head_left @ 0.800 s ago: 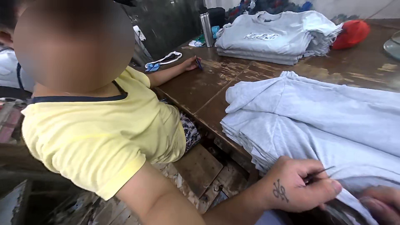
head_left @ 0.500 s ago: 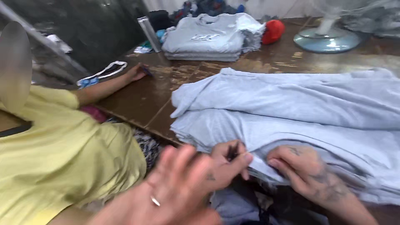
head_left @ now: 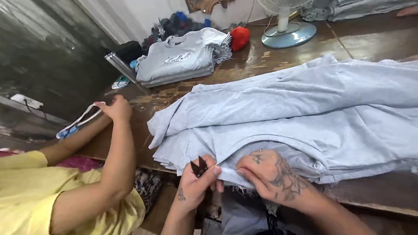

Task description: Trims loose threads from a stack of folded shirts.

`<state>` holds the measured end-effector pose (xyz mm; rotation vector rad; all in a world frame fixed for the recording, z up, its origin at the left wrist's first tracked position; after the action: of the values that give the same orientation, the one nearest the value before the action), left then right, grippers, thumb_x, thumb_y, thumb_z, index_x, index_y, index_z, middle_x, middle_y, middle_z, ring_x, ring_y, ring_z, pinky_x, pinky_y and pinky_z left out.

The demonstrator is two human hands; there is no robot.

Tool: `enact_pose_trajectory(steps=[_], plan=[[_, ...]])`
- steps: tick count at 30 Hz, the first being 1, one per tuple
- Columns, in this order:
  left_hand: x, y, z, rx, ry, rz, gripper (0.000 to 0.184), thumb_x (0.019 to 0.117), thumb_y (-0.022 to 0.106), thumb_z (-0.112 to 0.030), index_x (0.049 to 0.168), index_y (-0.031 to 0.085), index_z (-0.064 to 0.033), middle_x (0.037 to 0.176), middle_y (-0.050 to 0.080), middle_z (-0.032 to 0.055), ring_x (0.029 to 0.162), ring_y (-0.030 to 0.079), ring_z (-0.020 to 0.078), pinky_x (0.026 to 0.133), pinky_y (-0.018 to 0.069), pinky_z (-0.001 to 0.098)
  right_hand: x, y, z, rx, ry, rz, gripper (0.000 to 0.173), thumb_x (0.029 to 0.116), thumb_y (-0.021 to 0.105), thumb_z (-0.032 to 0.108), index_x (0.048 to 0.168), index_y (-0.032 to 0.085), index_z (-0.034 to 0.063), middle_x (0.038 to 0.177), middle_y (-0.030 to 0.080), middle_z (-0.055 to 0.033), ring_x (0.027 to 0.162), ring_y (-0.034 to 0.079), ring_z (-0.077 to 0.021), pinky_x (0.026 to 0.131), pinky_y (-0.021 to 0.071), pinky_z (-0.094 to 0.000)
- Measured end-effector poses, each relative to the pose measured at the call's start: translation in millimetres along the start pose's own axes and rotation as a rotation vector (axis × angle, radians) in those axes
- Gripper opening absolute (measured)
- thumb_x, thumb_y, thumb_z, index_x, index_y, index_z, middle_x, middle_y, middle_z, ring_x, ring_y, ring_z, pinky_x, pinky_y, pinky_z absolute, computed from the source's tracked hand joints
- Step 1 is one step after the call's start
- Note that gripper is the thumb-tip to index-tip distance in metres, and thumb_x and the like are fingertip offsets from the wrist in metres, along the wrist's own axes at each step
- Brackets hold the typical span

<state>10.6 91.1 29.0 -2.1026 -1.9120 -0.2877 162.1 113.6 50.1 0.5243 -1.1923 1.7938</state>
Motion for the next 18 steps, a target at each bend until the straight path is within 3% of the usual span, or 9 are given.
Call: enact_pose_trajectory(steps=[3, 6, 10, 13, 16, 18], plan=[[-0.3, 1.6, 0.9, -0.029, 0.013, 0.013, 0.012, 0.0996, 0.065, -0.029, 0.090, 0.068, -0.0222, 0.072, 0.069, -0.0115, 0.058, 0.066, -0.0009, 0.052, 0.0570, 0.0164, -0.3, -0.4, -3.0, 0.013, 0.053, 0.012, 0.030, 0.1029, 0.047, 0.021, 0.088, 0.066, 0.0049, 0.064, 0.060, -0.0055, 0.058, 0.062, -0.0187, 0.052, 0.0488, -0.0336], [0.0, 2.1, 1.6, -0.057, 0.005, 0.020, 0.012, 0.0994, 0.066, -0.029, 0.091, 0.068, -0.0215, 0.072, 0.069, -0.0109, 0.058, 0.066, -0.0012, 0.052, 0.0564, 0.0160, 2.6, 6.3, -4.4, 0.011, 0.082, 0.089, 0.041, 0.0999, 0.056, 0.042, 0.094, 0.069, 0.0034, 0.063, 0.062, -0.0060, 0.054, 0.062, -0.0204, 0.049, 0.0496, -0.0376], [-1.2, 2.0, 4.5, -0.109, 0.016, 0.051, 0.010, 0.1004, 0.064, -0.027, 0.094, 0.068, -0.0205, 0.074, 0.071, -0.0092, 0.059, 0.068, 0.0007, 0.053, 0.0578, 0.0175, -0.1, 4.2, -3.7, 0.040, 0.003, 0.101, 0.019, 0.0958, 0.060, 0.016, 0.085, 0.071, 0.0037, 0.074, 0.070, -0.0096, 0.068, 0.070, -0.0235, 0.061, 0.0561, -0.0379], [0.3, 1.6, 3.5, -0.079, -0.003, 0.054, 0.010, 0.1001, 0.065, -0.028, 0.093, 0.068, -0.0210, 0.074, 0.070, -0.0099, 0.058, 0.068, 0.0007, 0.053, 0.0579, 0.0179, -3.7, 0.0, -2.5, 0.021, -0.019, 0.051, 0.022, 0.0993, 0.054, 0.013, 0.086, 0.068, 0.0038, 0.072, 0.068, -0.0095, 0.068, 0.069, -0.0234, 0.060, 0.0549, -0.0367], [2.5, -1.2, -11.0, 0.369, 0.004, 0.051, 0.020, 0.1018, 0.060, -0.028, 0.085, 0.062, -0.0170, 0.066, 0.059, -0.0132, 0.056, 0.055, -0.0080, 0.051, 0.0475, 0.0098, -6.2, -5.4, -3.3, 0.046, -0.009, 0.014, 0.025, 0.1029, 0.048, 0.014, 0.090, 0.066, 0.0032, 0.071, 0.065, -0.0088, 0.066, 0.066, -0.0214, 0.059, 0.0533, -0.0339], [7.1, 4.0, -28.1, 0.755, 0.078, 0.110, 0.024, 0.1000, 0.057, -0.022, 0.084, 0.060, -0.0055, 0.064, 0.052, -0.0031, 0.056, 0.047, -0.0029, 0.052, 0.0386, 0.0125, -7.1, -8.9, -3.2, 0.055, -0.003, 0.011, 0.026, 0.1040, 0.046, 0.014, 0.092, 0.065, 0.0030, 0.070, 0.064, -0.0086, 0.065, 0.065, -0.0201, 0.059, 0.0524, -0.0321]])
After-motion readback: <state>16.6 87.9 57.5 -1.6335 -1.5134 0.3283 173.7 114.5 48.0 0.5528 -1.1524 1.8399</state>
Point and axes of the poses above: each hand's wrist, its own x-axis towards the middle knuckle, its own y-axis out of the palm, z = x × y, the point moved 9 cm from there along x, towards the middle knuckle
